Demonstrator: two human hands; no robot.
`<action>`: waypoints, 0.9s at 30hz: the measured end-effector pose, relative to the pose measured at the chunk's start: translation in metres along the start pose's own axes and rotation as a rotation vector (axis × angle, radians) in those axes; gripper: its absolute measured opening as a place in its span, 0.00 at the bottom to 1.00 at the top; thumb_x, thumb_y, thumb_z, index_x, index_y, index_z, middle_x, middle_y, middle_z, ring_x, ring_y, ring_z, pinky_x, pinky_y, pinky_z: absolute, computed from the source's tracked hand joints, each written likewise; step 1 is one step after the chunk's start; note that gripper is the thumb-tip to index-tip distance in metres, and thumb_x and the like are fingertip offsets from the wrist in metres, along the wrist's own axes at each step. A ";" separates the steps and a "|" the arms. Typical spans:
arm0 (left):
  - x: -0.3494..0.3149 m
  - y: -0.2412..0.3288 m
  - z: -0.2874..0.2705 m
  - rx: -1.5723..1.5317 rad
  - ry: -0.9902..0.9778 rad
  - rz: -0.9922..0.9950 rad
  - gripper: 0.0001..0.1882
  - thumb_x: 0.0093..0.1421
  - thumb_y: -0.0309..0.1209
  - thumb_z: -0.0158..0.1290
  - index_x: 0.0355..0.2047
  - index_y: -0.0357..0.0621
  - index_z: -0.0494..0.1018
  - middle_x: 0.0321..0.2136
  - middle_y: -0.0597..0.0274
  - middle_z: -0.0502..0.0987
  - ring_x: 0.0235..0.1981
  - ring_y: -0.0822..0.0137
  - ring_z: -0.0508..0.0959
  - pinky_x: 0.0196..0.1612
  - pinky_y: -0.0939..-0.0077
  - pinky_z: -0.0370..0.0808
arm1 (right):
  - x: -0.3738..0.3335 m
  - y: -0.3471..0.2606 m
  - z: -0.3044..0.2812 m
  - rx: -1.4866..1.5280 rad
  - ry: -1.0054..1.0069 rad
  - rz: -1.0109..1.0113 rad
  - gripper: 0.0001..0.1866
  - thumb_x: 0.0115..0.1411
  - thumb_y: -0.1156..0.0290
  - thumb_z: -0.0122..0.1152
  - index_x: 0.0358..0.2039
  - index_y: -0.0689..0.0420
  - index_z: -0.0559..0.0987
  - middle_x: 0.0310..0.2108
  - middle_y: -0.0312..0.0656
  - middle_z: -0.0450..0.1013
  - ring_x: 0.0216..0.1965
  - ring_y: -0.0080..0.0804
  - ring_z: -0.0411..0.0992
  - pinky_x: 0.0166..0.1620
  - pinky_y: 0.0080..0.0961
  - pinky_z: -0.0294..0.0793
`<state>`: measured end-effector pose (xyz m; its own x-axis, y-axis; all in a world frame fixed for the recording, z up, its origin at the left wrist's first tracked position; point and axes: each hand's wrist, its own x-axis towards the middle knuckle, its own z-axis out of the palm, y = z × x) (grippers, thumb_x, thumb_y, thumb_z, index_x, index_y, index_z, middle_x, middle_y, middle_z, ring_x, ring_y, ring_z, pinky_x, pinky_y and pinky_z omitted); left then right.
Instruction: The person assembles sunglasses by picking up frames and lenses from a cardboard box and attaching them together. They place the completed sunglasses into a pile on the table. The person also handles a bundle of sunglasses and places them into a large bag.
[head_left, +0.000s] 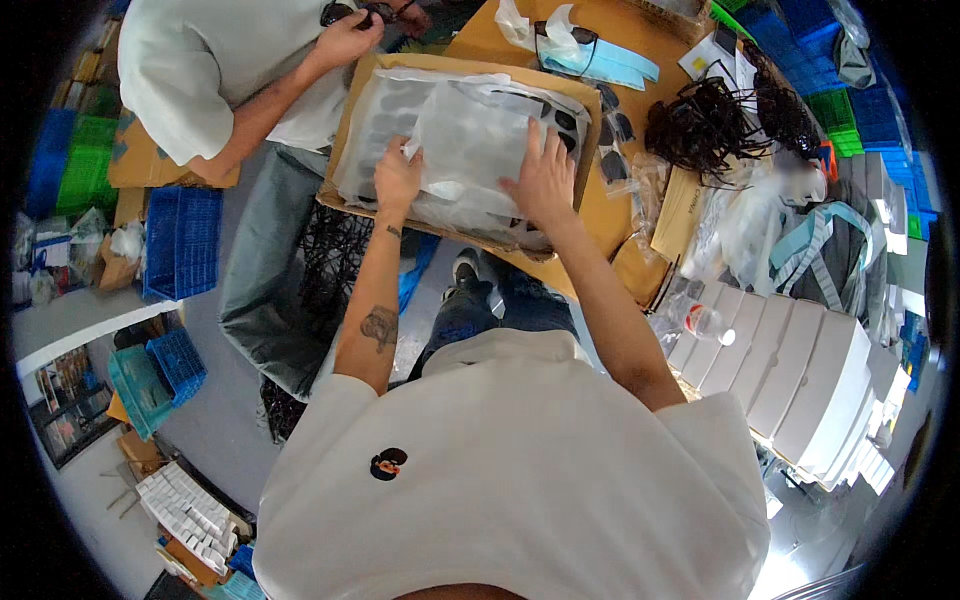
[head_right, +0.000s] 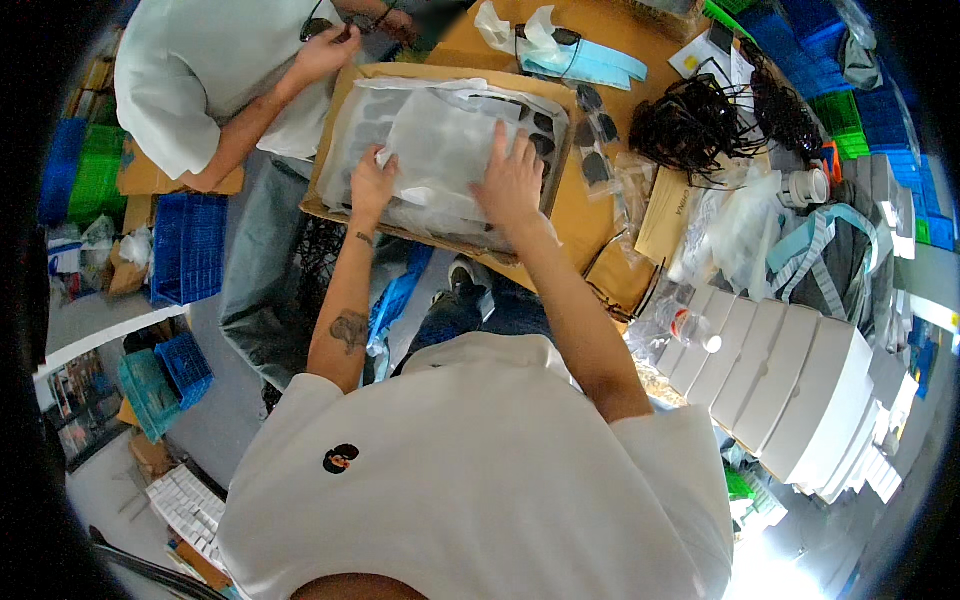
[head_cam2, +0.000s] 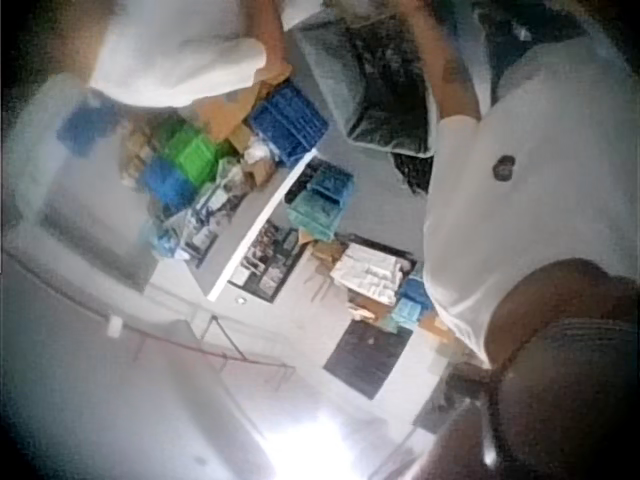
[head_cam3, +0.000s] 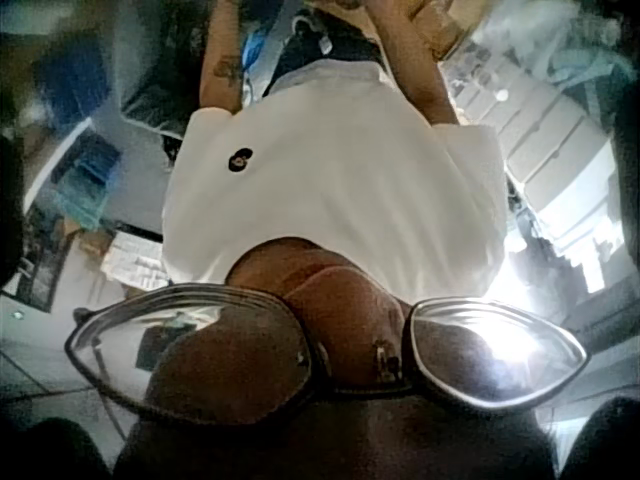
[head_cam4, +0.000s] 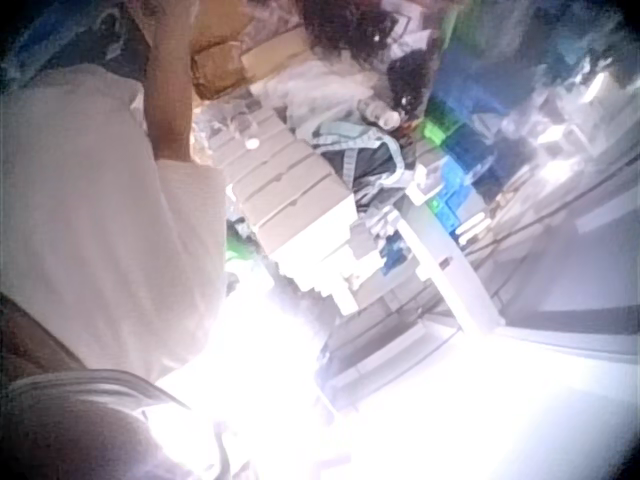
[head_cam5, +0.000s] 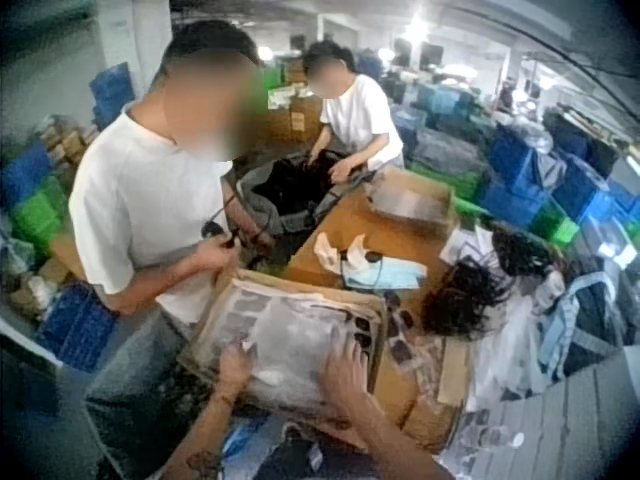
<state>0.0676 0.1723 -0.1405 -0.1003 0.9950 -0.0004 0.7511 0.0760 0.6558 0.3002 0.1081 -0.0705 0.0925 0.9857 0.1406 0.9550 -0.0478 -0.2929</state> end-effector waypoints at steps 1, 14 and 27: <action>0.001 0.006 -0.005 -0.014 -0.018 -0.007 0.21 0.57 0.40 0.59 0.47 0.43 0.73 0.39 0.43 0.80 0.41 0.42 0.79 0.43 0.52 0.75 | 0.014 0.016 0.024 -0.022 -0.188 0.138 0.42 0.50 0.69 0.68 0.62 0.56 0.56 0.50 0.59 0.68 0.49 0.52 0.73 0.48 0.42 0.74; 0.027 -0.061 -0.007 -0.502 -0.068 -0.318 0.28 0.54 0.40 0.60 0.52 0.37 0.71 0.39 0.43 0.80 0.40 0.46 0.80 0.42 0.56 0.76 | 0.058 0.082 0.022 0.034 0.033 0.092 0.13 0.46 0.83 0.59 0.35 0.61 0.76 0.44 0.53 0.69 0.38 0.59 0.75 0.41 0.48 0.76; -0.013 0.041 0.003 0.471 -0.369 0.641 0.37 0.56 0.53 0.57 0.65 0.64 0.61 0.70 0.50 0.47 0.70 0.41 0.46 0.63 0.29 0.49 | 0.064 0.078 0.016 -0.154 -0.442 -0.041 0.18 0.50 0.77 0.61 0.42 0.72 0.75 0.53 0.63 0.61 0.39 0.61 0.77 0.45 0.45 0.80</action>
<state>0.1018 0.1624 -0.1163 0.5896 0.8069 -0.0361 0.7901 -0.5669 0.2333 0.3760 0.1701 -0.0997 -0.0432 0.9598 -0.2774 0.9891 0.0019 -0.1475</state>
